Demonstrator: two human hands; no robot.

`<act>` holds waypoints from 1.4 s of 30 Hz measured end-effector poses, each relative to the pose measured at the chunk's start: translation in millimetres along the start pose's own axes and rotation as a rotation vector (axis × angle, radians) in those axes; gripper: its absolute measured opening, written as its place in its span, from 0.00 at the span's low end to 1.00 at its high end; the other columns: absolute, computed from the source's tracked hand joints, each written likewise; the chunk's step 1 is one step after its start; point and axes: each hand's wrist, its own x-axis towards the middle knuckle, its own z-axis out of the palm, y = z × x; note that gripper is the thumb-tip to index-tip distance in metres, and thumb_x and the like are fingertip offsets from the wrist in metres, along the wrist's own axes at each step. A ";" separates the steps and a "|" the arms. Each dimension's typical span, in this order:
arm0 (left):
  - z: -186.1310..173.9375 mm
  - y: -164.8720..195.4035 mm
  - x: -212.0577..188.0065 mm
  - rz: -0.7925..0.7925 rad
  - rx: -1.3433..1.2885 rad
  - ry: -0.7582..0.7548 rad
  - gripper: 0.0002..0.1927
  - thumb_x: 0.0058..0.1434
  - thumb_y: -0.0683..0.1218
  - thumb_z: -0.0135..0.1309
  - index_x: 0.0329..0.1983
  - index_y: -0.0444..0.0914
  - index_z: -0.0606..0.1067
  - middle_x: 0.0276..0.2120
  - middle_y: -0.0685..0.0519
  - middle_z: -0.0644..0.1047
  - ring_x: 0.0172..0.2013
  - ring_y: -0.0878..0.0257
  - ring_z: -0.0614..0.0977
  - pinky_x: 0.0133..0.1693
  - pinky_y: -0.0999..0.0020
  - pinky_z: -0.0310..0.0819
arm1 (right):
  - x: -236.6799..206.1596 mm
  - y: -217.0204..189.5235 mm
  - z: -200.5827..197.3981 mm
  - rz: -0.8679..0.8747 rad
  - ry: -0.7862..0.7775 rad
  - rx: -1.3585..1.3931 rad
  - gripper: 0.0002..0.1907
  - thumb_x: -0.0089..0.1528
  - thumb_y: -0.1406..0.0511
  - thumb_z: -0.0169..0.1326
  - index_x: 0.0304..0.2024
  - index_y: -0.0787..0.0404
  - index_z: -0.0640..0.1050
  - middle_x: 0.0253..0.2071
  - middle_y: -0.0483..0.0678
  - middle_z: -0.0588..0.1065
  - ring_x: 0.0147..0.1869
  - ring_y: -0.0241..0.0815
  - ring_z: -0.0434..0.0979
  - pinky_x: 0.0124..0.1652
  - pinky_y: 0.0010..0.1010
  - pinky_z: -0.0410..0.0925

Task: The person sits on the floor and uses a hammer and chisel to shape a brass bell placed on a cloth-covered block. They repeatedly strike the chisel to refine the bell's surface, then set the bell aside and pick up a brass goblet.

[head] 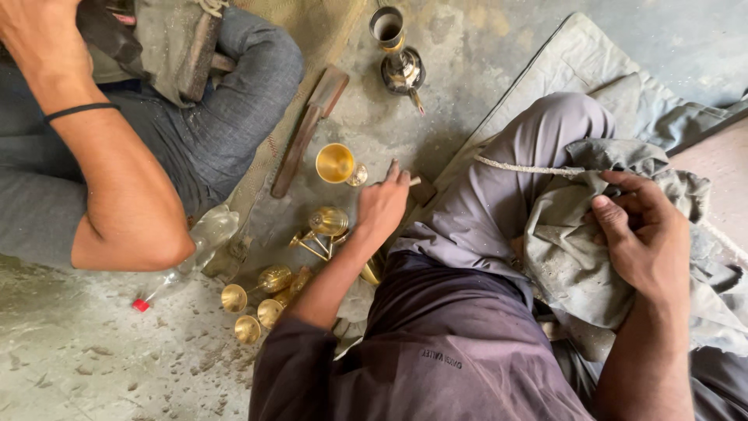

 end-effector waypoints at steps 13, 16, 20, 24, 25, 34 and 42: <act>17.9 -57.8 17.5 -0.333 0.287 -0.150 0.08 0.70 0.44 0.49 0.48 0.42 0.77 0.48 0.47 0.79 0.35 0.53 0.86 0.32 0.60 0.80 | -1.4 -1.2 -4.2 0.018 0.002 -0.012 0.16 0.72 0.70 0.57 0.62 0.67 0.76 0.37 0.46 0.76 0.36 0.30 0.73 0.36 0.22 0.66; 9.9 -80.1 -19.5 -0.341 0.183 0.156 0.06 0.68 0.45 0.50 0.46 0.45 0.74 0.44 0.52 0.78 0.33 0.52 0.85 0.29 0.57 0.79 | -6.1 7.1 2.8 -0.012 -0.023 0.039 0.13 0.75 0.71 0.56 0.62 0.69 0.75 0.36 0.44 0.76 0.35 0.28 0.72 0.36 0.19 0.65; 21.3 -109.2 -66.7 -0.516 0.104 0.144 0.09 0.67 0.42 0.50 0.49 0.48 0.72 0.43 0.54 0.79 0.36 0.49 0.84 0.31 0.49 0.79 | -4.2 21.8 14.9 -0.040 -0.015 0.157 0.15 0.75 0.69 0.54 0.63 0.67 0.72 0.39 0.41 0.74 0.39 0.27 0.71 0.41 0.18 0.65; 33.7 -149.2 -98.5 -0.633 -0.098 0.474 0.14 0.65 0.40 0.53 0.54 0.44 0.71 0.49 0.49 0.78 0.42 0.44 0.83 0.35 0.48 0.79 | 3.1 37.2 16.4 -0.045 -0.046 -0.114 0.18 0.76 0.66 0.50 0.66 0.67 0.72 0.37 0.46 0.73 0.34 0.33 0.71 0.37 0.24 0.66; 36.3 -154.4 -103.3 -0.638 -0.127 0.481 0.17 0.66 0.39 0.53 0.57 0.44 0.72 0.49 0.48 0.78 0.43 0.44 0.83 0.38 0.48 0.80 | 3.5 41.6 17.5 -0.045 -0.058 -0.083 0.18 0.76 0.65 0.49 0.67 0.67 0.71 0.36 0.46 0.73 0.33 0.32 0.70 0.37 0.24 0.66; 35.2 -110.5 -38.1 -0.493 -0.226 0.129 0.22 0.58 0.50 0.62 0.57 0.46 0.77 0.55 0.39 0.76 0.39 0.45 0.84 0.35 0.55 0.84 | -10.3 31.5 18.0 -0.053 -0.013 0.025 0.15 0.77 0.67 0.51 0.64 0.67 0.71 0.37 0.44 0.73 0.35 0.30 0.70 0.39 0.22 0.66; 33.1 -129.8 3.0 -0.600 -0.107 -0.297 0.10 0.75 0.48 0.49 0.54 0.44 0.79 0.38 0.47 0.84 0.32 0.60 0.85 0.30 0.61 0.82 | -9.9 31.0 17.9 -0.036 -0.020 0.129 0.14 0.76 0.67 0.51 0.63 0.65 0.71 0.39 0.43 0.73 0.36 0.29 0.71 0.39 0.21 0.67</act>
